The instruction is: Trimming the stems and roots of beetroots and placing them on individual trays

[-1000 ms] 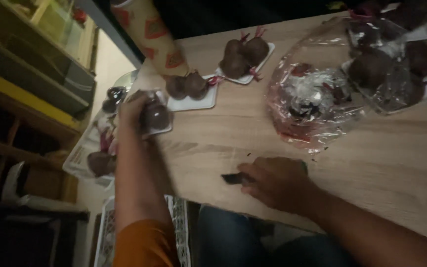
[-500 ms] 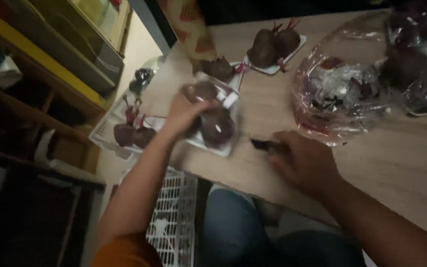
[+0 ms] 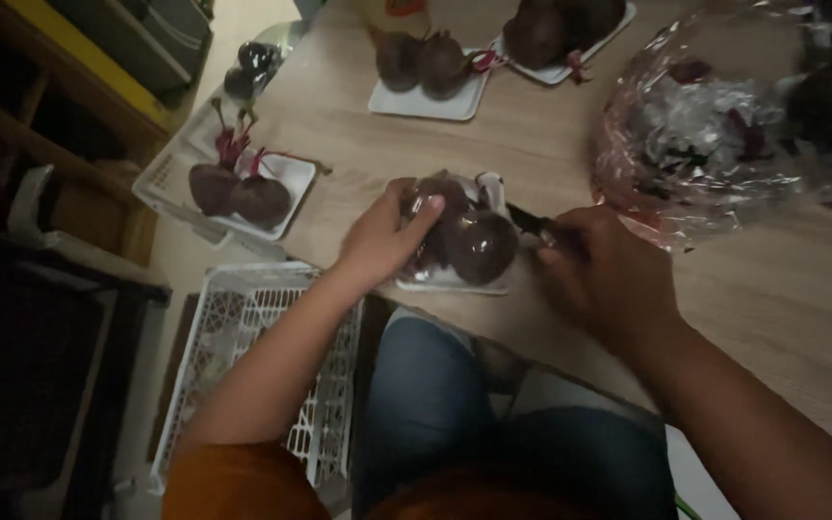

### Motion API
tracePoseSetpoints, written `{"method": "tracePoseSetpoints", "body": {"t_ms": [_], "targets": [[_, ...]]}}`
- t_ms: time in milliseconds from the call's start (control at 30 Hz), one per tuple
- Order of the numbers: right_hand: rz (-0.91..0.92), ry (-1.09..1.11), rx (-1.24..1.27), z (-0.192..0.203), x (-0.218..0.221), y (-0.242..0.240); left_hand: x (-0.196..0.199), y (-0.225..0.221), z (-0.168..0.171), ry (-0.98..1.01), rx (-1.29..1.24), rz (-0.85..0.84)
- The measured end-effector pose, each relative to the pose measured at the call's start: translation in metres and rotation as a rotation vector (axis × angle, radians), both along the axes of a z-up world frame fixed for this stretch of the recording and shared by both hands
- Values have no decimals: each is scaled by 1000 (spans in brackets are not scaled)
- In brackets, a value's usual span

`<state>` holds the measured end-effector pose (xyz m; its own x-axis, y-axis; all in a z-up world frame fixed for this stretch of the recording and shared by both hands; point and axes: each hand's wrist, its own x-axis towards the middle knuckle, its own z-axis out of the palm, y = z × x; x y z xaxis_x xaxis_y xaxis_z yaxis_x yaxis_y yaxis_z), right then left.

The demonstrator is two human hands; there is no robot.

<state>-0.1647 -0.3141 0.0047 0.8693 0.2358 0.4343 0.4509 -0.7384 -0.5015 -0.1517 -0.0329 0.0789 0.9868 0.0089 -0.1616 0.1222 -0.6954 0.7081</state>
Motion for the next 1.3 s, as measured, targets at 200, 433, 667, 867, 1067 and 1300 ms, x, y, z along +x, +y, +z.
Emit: {"method": "tracePoseSetpoints", "body": {"t_ms": [200,433,667,867,1067,1300], "targets": [[-43,99,-21,-2,2,-2,-30,27,-2,-176,334,-26],[3,42,18,-8,5,-6,-19,11,-30,-472,53,-36],[20,-70,20,-11,9,-12,-27,-6,-50,-549,76,29],[101,-188,19,-8,8,-6,-27,-19,-40,-536,-74,14],[75,-195,29,-8,11,-11,-9,16,-41,-560,-34,-227],[97,-226,63,-5,9,-10,-13,34,-15,-594,-191,-660]]}}
